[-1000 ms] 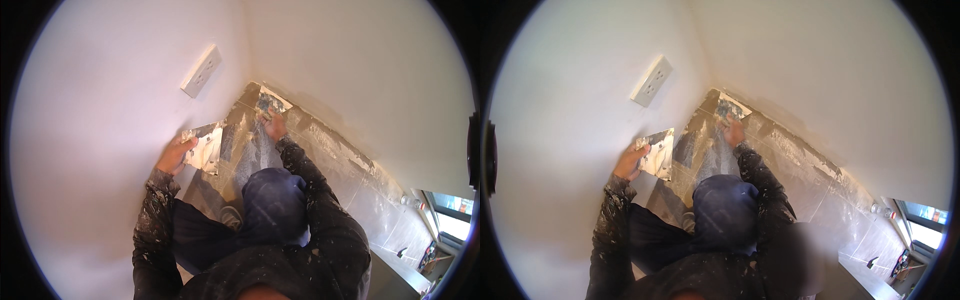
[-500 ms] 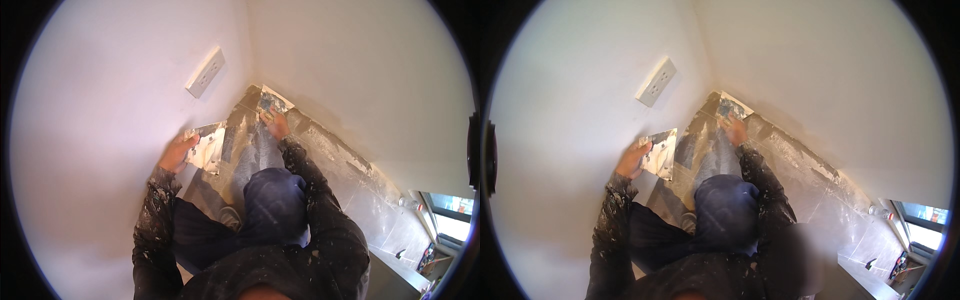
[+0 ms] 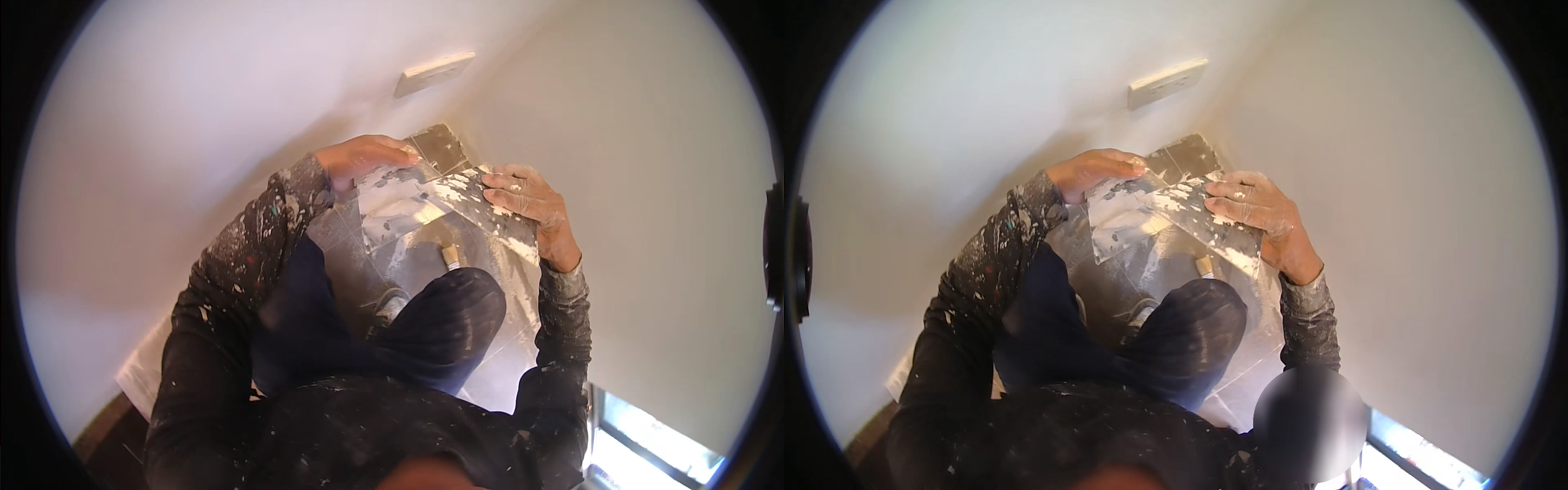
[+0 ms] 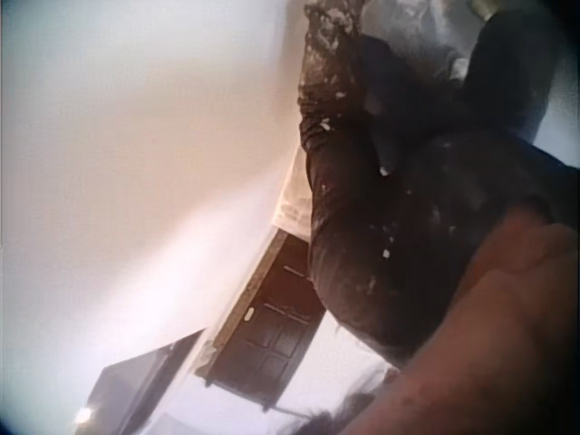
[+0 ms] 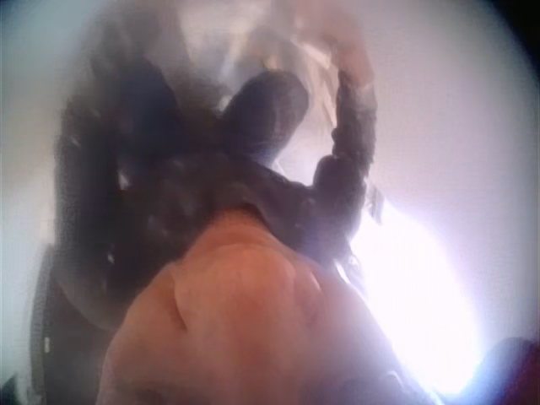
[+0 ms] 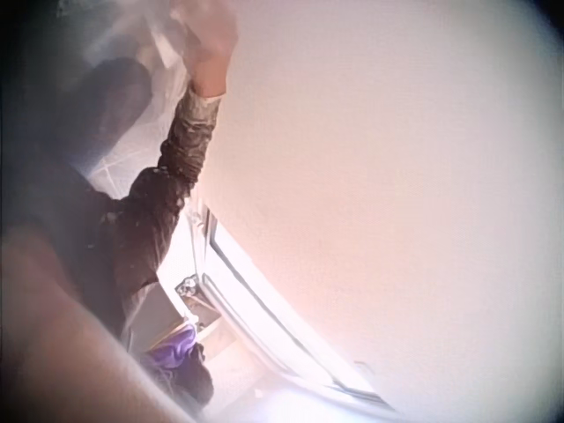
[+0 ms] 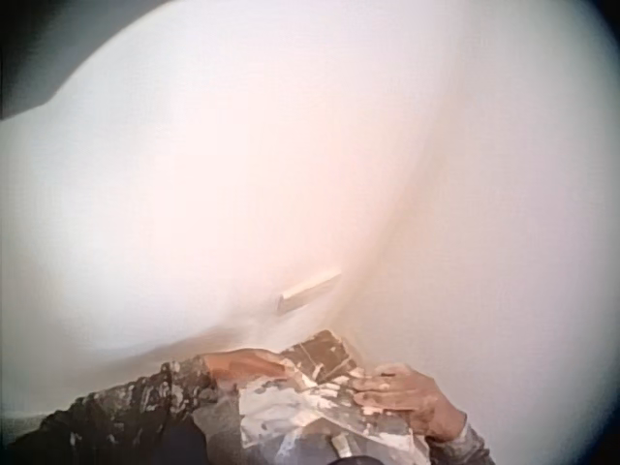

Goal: The person applies plaster to a wall using a trowel and hawk, smoothing the surface in repeated strokes. The person periodically scrapes excess plaster from the trowel back onto the hawk and continues spreading it along the wall.

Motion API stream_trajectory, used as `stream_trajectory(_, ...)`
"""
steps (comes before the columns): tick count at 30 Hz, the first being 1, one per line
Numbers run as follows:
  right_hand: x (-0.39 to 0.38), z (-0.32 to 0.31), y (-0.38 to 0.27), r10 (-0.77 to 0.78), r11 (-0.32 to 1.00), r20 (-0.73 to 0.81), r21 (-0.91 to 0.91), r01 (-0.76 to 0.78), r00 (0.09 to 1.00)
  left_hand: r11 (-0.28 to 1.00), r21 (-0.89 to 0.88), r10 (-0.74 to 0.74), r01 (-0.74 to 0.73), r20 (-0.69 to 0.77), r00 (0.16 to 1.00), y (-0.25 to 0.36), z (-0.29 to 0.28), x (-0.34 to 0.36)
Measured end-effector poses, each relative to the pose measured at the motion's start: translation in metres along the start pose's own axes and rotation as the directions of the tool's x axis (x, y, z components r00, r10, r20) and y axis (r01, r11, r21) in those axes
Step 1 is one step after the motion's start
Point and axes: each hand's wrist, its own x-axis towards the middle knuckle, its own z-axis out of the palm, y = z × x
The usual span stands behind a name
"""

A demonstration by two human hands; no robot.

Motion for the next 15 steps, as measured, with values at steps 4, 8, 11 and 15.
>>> stream_trajectory(4, 0.016, -0.011, -0.01, -0.093, 0.961, 0.102, -0.252, 0.116, 0.99, 0.988, 0.062, 0.141, -0.141, -0.005, 0.99, 0.004, 0.002, -0.01)
stream_trajectory(8, 0.015, -0.018, -0.008, -0.092, 0.931, 0.111, -0.344, 0.124, 0.99, 0.993, -0.095, -0.057, 0.067, 0.112, 0.992, 0.011, 0.002, -0.003)
stream_trajectory(11, 0.016, -0.019, -0.012, -0.076, 0.931, 0.116, -0.348, 0.112, 0.99, 0.999, -0.046, -0.008, 0.011, 0.06, 0.998, 0.012, 0.006, -0.001)
stream_trajectory(15, 0.021, -0.018, -0.021, -0.082, 0.916, 0.114, -0.383, 0.12, 0.99, 0.999, 0.022, 0.033, -0.035, 0.057, 0.998, 0.014, 0.011, -0.002)
